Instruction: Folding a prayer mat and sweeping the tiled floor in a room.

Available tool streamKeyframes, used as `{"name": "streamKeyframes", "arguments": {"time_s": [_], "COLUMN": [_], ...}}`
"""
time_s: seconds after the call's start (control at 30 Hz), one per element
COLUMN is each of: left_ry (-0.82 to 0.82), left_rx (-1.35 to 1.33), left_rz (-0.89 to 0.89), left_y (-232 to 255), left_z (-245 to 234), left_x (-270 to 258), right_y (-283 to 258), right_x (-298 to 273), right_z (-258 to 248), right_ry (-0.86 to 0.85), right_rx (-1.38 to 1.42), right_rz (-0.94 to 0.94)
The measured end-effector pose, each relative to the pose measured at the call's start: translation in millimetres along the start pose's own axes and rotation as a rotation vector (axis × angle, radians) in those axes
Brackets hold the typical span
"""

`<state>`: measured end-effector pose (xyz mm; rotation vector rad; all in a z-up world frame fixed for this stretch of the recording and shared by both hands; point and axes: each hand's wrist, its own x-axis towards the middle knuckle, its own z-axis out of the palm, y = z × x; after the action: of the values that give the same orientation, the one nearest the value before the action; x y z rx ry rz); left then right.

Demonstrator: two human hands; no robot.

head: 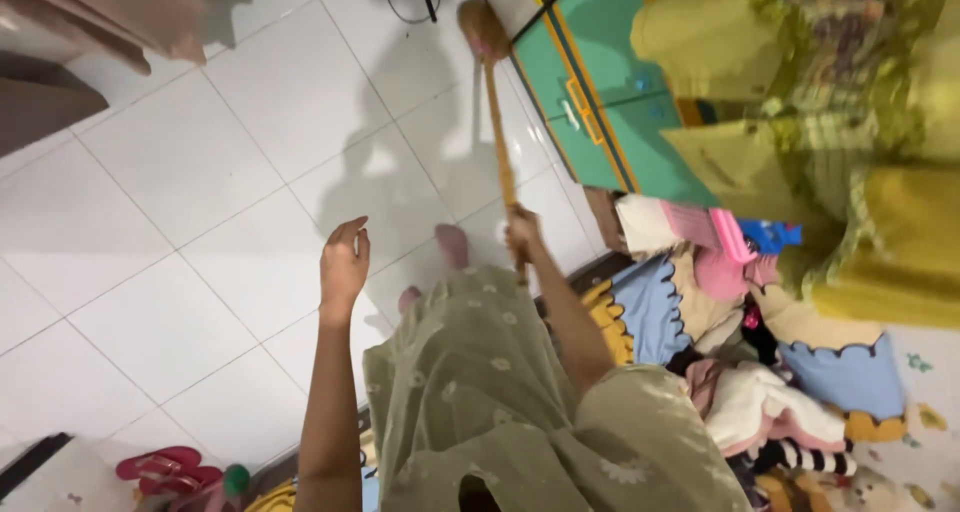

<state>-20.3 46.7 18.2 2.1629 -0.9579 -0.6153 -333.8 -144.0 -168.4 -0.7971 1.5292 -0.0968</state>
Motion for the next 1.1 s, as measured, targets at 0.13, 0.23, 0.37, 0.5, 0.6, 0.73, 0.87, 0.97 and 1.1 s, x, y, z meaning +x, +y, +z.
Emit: {"name": "streamKeyframes", "arguments": {"time_s": [0.13, 0.23, 0.37, 0.5, 0.6, 0.73, 0.87, 0.97, 1.1], "left_ry": [-0.03, -0.055, -0.099, -0.101, -0.126, -0.169, -0.235, -0.234, -0.25], "left_rx": [0.05, 0.05, 0.036, 0.054, 0.068, 0.015, -0.027, -0.005, -0.011], "left_rz": [-0.025, -0.065, -0.053, 0.035, 0.097, 0.114, 0.12, 0.205, 0.253], "left_y": [-22, -33, -39, -44, -34, -23, -11, -8, 16], "left_z": [-16, -25, -37, -33, -25, -6, 14, 31, 50], "left_x": [-39, -76, -100, -113, -113, -118, -120, -123, -133], "right_y": [89, 131, 152, 137, 206, 267, 191, 219, 360], "right_x": [-55, -127, -166, -101, -23, -85, -266, -297, -142], "right_z": [55, 9, -55, -49, -28, -17, -82, -132, -178], "right_ry": [-0.174, -0.345, -0.28, -0.017, -0.022, -0.145, -0.137, -0.054, -0.366], "right_rx": [0.095, 0.277, 0.225, 0.193, 0.17, 0.235, 0.241, 0.249, 0.7], "right_rz": [0.015, 0.108, 0.256, 0.252, -0.228, -0.127, 0.235, 0.24, -0.011]}}
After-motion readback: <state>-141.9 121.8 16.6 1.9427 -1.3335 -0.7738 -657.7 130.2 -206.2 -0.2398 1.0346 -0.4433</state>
